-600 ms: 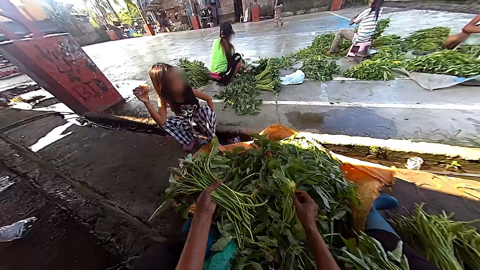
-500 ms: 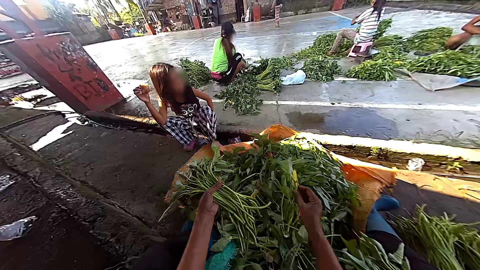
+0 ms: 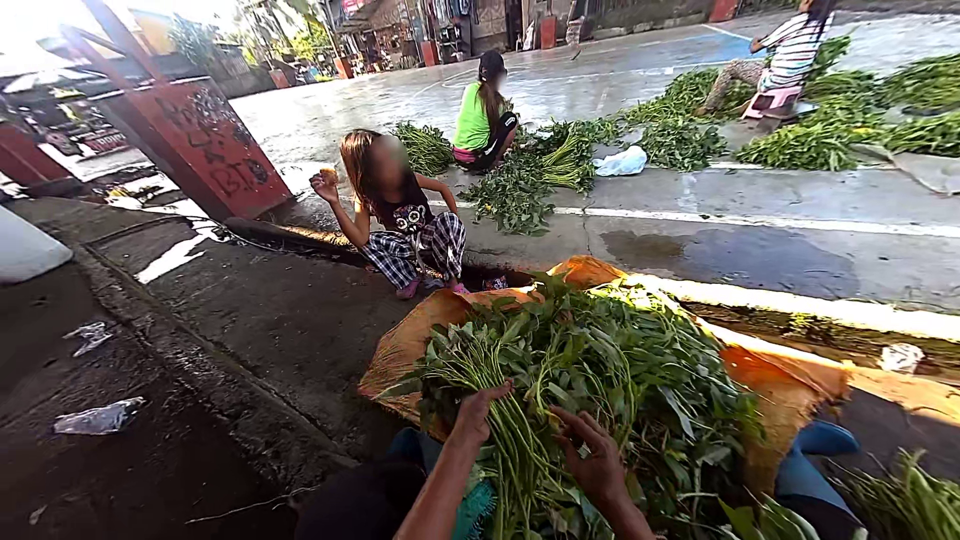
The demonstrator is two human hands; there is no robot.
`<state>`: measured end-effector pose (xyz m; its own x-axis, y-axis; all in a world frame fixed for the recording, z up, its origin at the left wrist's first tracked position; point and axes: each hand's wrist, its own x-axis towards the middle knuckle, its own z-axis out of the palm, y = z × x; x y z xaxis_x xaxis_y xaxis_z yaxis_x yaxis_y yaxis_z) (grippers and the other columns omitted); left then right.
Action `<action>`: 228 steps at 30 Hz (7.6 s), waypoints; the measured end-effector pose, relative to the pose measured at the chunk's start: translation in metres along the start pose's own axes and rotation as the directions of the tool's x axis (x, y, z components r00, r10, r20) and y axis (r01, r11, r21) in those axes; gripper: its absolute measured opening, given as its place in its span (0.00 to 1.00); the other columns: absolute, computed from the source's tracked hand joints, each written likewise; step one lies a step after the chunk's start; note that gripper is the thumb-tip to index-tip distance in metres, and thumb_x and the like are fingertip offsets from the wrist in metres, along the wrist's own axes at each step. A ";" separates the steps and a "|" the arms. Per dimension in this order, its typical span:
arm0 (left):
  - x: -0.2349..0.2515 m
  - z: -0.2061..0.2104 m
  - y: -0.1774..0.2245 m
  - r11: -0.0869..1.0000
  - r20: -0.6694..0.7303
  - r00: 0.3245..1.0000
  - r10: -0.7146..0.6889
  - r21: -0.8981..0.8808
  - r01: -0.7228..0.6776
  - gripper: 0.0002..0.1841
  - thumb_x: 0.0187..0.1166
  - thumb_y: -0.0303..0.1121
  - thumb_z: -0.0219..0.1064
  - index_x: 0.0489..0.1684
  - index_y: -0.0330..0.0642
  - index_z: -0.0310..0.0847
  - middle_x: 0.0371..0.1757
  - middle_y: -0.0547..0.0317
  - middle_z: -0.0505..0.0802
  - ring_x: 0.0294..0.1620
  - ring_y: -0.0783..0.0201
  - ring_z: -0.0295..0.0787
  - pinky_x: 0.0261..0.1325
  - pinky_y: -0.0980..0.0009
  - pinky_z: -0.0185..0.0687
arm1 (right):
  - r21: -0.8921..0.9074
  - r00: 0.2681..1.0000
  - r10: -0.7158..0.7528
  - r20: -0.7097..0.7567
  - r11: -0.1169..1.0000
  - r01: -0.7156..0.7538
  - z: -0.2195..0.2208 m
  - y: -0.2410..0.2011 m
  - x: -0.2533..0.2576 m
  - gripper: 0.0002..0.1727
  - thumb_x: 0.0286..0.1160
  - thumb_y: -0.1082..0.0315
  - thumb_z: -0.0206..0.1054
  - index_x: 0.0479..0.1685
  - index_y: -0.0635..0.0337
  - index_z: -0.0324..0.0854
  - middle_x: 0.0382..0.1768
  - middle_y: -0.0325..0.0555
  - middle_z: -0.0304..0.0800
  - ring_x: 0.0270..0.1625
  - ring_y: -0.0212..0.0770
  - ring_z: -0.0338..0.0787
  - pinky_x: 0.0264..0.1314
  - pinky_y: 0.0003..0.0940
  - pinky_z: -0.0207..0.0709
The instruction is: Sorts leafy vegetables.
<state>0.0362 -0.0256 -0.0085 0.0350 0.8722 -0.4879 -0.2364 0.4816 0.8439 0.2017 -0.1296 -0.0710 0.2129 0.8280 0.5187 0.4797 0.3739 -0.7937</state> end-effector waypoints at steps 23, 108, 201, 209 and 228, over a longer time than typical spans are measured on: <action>0.004 -0.008 0.000 0.998 0.117 0.993 -0.007 0.062 -0.001 0.30 0.72 0.18 0.72 0.74 0.32 0.65 0.56 0.45 0.88 0.52 0.61 0.88 0.57 0.65 0.86 | 0.024 0.966 0.042 0.257 0.998 -0.049 -0.015 0.016 -0.031 0.13 0.65 0.73 0.69 0.46 0.65 0.95 0.34 0.54 0.91 0.33 0.40 0.89 0.41 0.34 0.85; 0.005 -0.012 0.020 0.966 -0.187 0.981 -0.044 -0.257 -0.005 0.09 0.79 0.20 0.63 0.54 0.31 0.78 0.40 0.46 0.89 0.37 0.57 0.88 0.43 0.61 0.87 | 0.010 0.941 0.279 0.194 0.958 -0.286 0.008 -0.005 -0.041 0.16 0.79 0.72 0.56 0.31 0.73 0.87 0.36 0.55 0.87 0.38 0.45 0.88 0.46 0.42 0.82; 0.015 -0.042 0.044 0.794 -0.311 0.899 0.309 -0.436 -0.424 0.10 0.89 0.30 0.57 0.61 0.39 0.74 0.46 0.55 0.88 0.45 0.64 0.88 0.51 0.63 0.88 | -0.097 0.639 0.613 0.465 0.753 -0.651 -0.057 0.076 -0.008 0.20 0.83 0.67 0.62 0.69 0.66 0.80 0.64 0.61 0.84 0.60 0.51 0.85 0.64 0.47 0.78; 0.011 -0.027 0.033 0.875 -0.147 0.966 0.212 -0.412 -0.255 0.06 0.88 0.25 0.55 0.52 0.37 0.77 0.38 0.54 0.92 0.38 0.64 0.92 0.44 0.66 0.90 | -0.386 0.654 0.749 0.110 0.638 -0.666 -0.041 0.086 0.012 0.15 0.83 0.70 0.63 0.62 0.65 0.88 0.64 0.65 0.88 0.71 0.63 0.84 0.78 0.61 0.69; -0.006 0.012 -0.011 0.996 0.024 0.997 0.079 0.049 -0.080 0.14 0.72 0.20 0.73 0.55 0.28 0.82 0.44 0.50 0.94 0.46 0.64 0.91 0.54 0.69 0.87 | 0.094 0.923 0.359 -0.141 0.933 -0.348 -0.026 0.005 0.009 0.11 0.65 0.76 0.73 0.46 0.72 0.89 0.41 0.53 0.93 0.39 0.37 0.91 0.47 0.33 0.86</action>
<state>0.0507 -0.0354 -0.0122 0.0399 0.9093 -0.4143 -0.1907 0.4139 0.8901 0.2282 -0.1309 -0.0615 0.4884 0.8394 0.2384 0.2933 0.0994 -0.9508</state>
